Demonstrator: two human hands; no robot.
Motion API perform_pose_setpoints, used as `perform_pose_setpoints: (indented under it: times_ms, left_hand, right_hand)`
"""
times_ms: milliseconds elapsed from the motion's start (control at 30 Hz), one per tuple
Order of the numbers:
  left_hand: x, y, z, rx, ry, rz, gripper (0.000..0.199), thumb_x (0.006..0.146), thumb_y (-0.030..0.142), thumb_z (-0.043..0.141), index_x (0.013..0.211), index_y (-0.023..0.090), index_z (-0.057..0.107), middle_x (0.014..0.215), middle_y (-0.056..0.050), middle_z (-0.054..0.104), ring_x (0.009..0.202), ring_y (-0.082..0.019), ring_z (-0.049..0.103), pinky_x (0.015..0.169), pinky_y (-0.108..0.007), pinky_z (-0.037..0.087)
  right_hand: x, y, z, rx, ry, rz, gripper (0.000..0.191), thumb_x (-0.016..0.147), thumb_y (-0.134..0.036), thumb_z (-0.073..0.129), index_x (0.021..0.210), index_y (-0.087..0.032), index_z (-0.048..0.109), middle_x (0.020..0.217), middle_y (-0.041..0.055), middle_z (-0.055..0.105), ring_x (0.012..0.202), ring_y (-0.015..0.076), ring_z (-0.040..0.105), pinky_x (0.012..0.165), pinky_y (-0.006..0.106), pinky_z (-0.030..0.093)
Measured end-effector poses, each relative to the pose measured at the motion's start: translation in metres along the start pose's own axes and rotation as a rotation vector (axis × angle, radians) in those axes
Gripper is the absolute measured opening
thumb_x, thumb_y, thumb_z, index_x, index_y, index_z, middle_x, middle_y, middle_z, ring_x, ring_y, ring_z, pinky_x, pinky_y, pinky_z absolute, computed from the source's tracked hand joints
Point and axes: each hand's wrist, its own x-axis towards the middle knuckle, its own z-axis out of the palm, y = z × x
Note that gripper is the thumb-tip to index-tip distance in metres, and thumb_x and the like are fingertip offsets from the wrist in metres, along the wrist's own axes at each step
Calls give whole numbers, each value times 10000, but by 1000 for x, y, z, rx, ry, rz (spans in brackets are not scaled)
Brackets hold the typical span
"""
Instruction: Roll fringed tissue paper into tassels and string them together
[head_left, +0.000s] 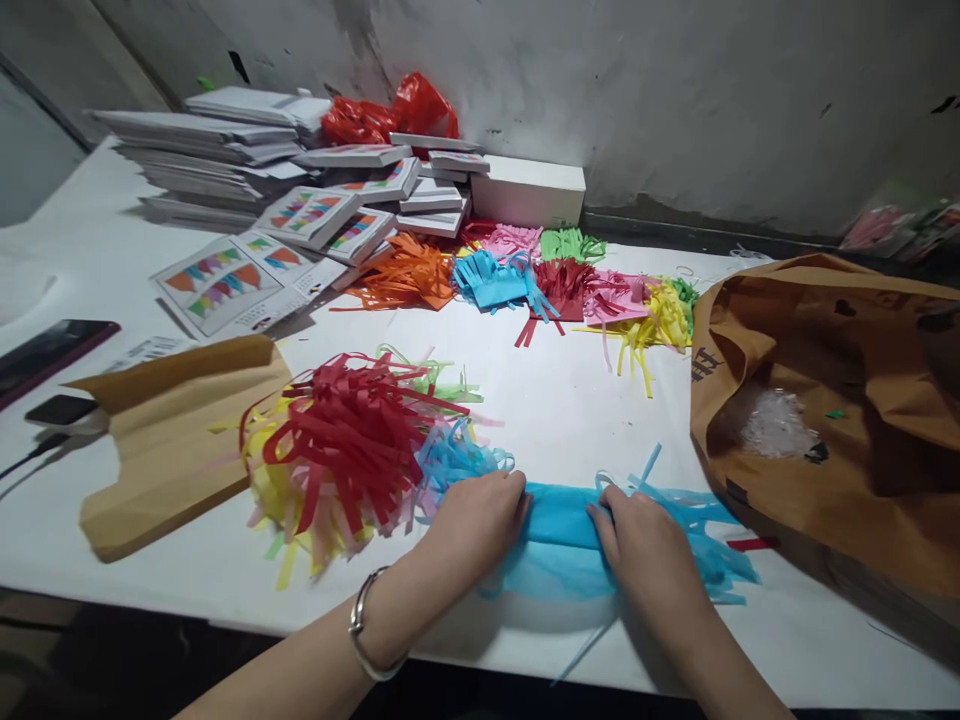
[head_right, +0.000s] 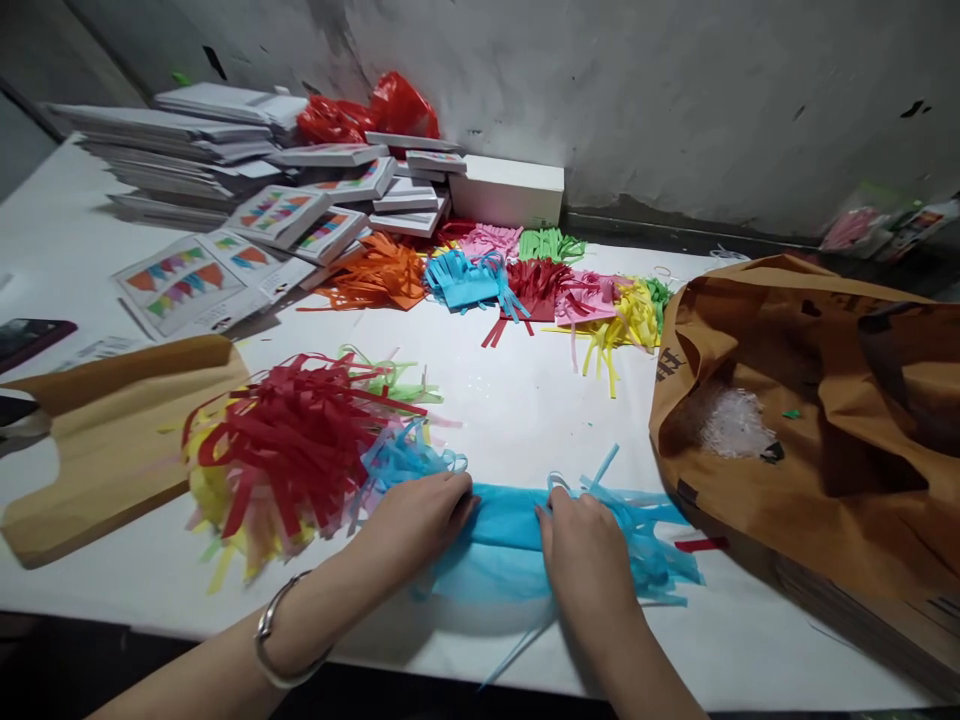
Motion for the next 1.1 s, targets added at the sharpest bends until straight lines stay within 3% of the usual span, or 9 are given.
perform_pose_setpoints:
  times_ms: [100, 167, 267, 467, 567, 667, 800, 933, 1100]
  left_hand:
    - [3, 1, 1, 15, 5, -20, 174, 968, 218, 496, 899, 164, 646, 820, -98, 715, 730, -251, 702, 602, -309, 477]
    - [4, 2, 3, 24, 9, -28, 156, 958, 206, 505, 912, 158, 647, 818, -107, 715, 713, -261, 703, 583, -315, 472]
    - [4, 5, 4, 34, 20, -25, 140, 952, 190, 515, 922, 154, 647, 820, -108, 712, 708, -263, 704, 571, -312, 463]
    - [-6, -2, -16, 61, 64, 5, 223, 907, 27, 478, 944, 157, 655, 885, -81, 705, 802, -251, 685, 666, -333, 475]
    - [-20, -10, -32, 82, 307, 38, 289, 913, 19, 457, 1052, 178, 654, 1090, -118, 687, 1020, -315, 619, 833, -456, 447]
    - [-33, -7, -32, 19, 489, 278, 289, 931, 50, 471, 1127, 197, 624, 1155, -103, 661, 1039, -287, 574, 876, -449, 416]
    - [-31, 7, -8, 77, 278, 533, 152, 903, 138, 614, 1050, 180, 610, 1037, -75, 662, 920, -256, 564, 793, -396, 420]
    - [-19, 4, 14, 183, 227, 496, 72, 907, 165, 664, 860, 181, 612, 882, -46, 658, 825, -240, 558, 737, -385, 391]
    - [-25, -15, 26, 77, 260, 502, 51, 920, 166, 681, 917, 191, 637, 951, -18, 692, 874, -208, 577, 863, -410, 345]
  right_hand:
    - [0, -2, -7, -72, 15, 16, 157, 971, -227, 532, 829, -202, 595, 601, 35, 582, 584, 239, 577, 574, 338, 365]
    - [-2, -6, -15, -108, 87, -10, 104, 950, -151, 531, 972, -156, 632, 819, 119, 675, 805, 302, 631, 719, 417, 438]
    - [-7, -17, -23, -7, 194, -247, 264, 933, -47, 475, 1130, -124, 632, 1127, 163, 676, 1088, 321, 585, 963, 503, 412]
    - [-14, -32, -12, 89, 115, -458, 314, 880, 37, 431, 1022, -98, 676, 905, 115, 691, 905, 249, 613, 849, 403, 465]
    - [-14, -32, -8, 86, 171, -451, 322, 874, 56, 418, 986, -101, 676, 910, 123, 689, 894, 247, 610, 809, 387, 477]
    - [-15, -32, -8, 126, 175, -391, 282, 921, 12, 426, 964, -123, 670, 912, 117, 683, 882, 234, 612, 789, 369, 490]
    - [-16, -33, -11, 248, 222, -382, 198, 958, -52, 474, 977, -118, 660, 890, 112, 674, 867, 214, 624, 757, 338, 507]
    - [-17, -33, -12, 189, 226, -437, 226, 981, -73, 444, 1050, -99, 658, 922, 121, 688, 905, 232, 616, 785, 362, 489]
    - [-21, -23, -11, 181, 161, -405, 356, 1011, -64, 307, 1002, -120, 659, 923, 113, 676, 908, 236, 574, 840, 395, 418]
